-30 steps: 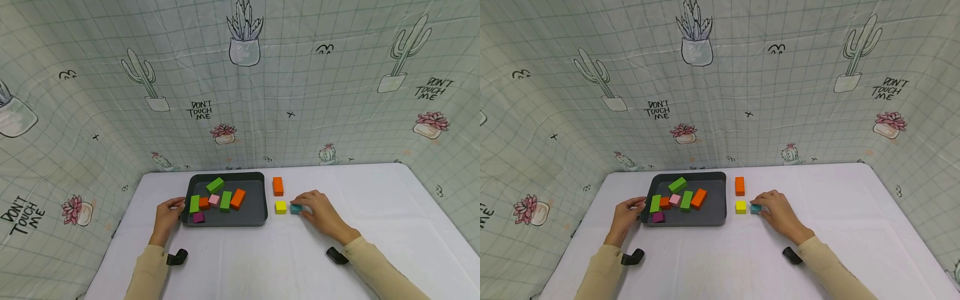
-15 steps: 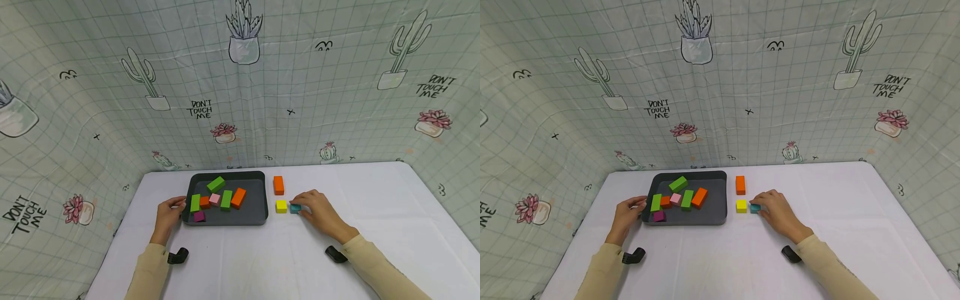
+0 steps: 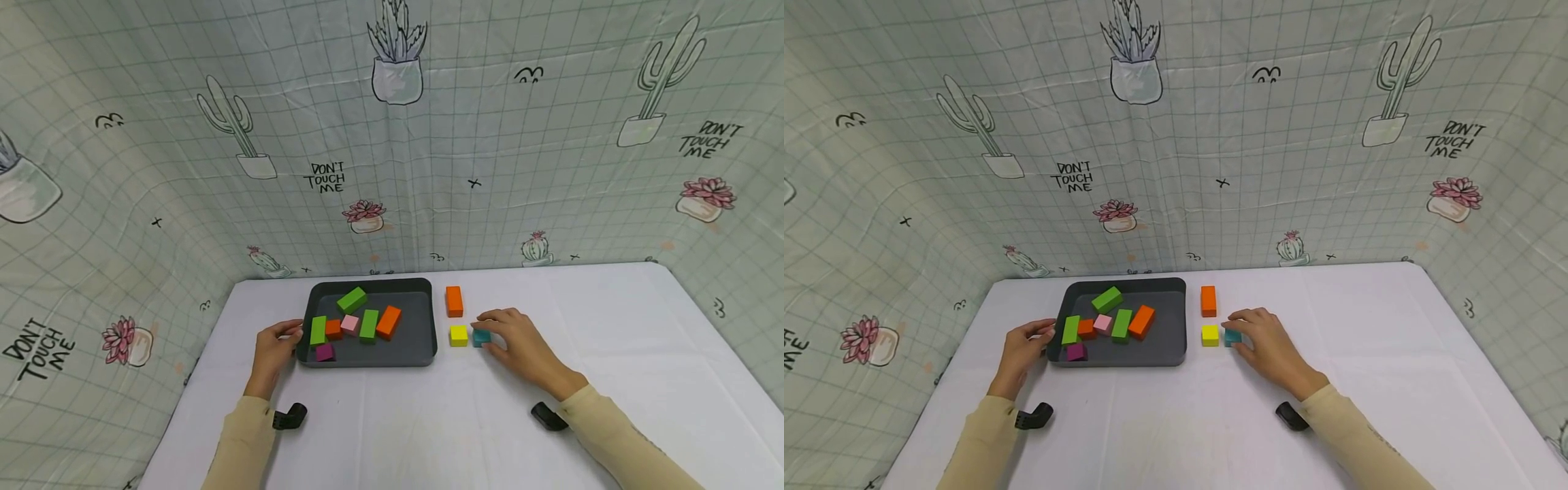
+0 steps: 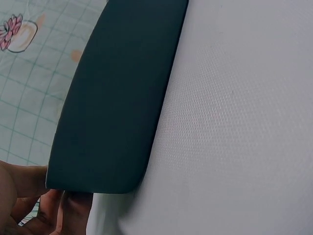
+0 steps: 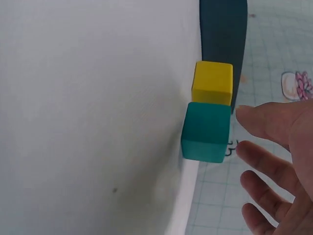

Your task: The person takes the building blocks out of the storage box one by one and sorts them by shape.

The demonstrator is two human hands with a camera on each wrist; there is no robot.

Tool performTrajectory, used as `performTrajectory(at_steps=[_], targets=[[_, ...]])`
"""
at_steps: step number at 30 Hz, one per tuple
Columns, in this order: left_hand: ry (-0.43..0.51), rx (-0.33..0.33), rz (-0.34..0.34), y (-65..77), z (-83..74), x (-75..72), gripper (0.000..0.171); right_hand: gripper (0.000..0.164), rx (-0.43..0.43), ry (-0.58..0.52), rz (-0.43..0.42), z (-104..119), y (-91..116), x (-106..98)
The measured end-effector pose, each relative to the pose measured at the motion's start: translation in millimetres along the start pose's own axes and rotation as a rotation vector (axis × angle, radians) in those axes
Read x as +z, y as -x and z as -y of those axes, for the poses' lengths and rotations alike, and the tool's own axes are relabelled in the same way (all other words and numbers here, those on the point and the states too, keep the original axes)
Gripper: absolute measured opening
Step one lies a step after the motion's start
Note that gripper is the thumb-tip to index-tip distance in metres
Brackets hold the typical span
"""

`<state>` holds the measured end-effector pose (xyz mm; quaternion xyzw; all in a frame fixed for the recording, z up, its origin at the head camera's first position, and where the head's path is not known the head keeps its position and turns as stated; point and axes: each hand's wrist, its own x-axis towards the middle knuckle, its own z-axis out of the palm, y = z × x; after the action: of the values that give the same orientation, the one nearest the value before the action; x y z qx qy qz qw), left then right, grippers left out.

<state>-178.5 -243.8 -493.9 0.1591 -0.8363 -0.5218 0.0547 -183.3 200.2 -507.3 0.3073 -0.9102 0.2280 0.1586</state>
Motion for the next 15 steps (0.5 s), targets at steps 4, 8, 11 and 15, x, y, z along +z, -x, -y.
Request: performTrajectory(at_steps=[4, 8, 11, 15], targets=[[0.003, -0.012, 0.008, -0.1, -0.6, -1.5, 0.028, 0.037, -0.016, -0.015, -0.02, 7.1, -3.2, -3.5], [0.014, -0.005, 0.009, -0.6, -0.8, -1.8, 0.027, 0.036, -0.02, -0.03, -0.026, 14.1, -6.5, -5.1], [0.03, 0.007, 0.012, -1.2, -0.3, -1.8, 0.027, 0.036, -0.019, -0.037, -0.019, 19.3, -8.5, -5.2], [0.044, 0.011, 0.013, -2.1, -0.1, -1.9, 0.027, 0.035, -0.013, -0.042, -0.006, 25.2, -11.1, -4.7]])
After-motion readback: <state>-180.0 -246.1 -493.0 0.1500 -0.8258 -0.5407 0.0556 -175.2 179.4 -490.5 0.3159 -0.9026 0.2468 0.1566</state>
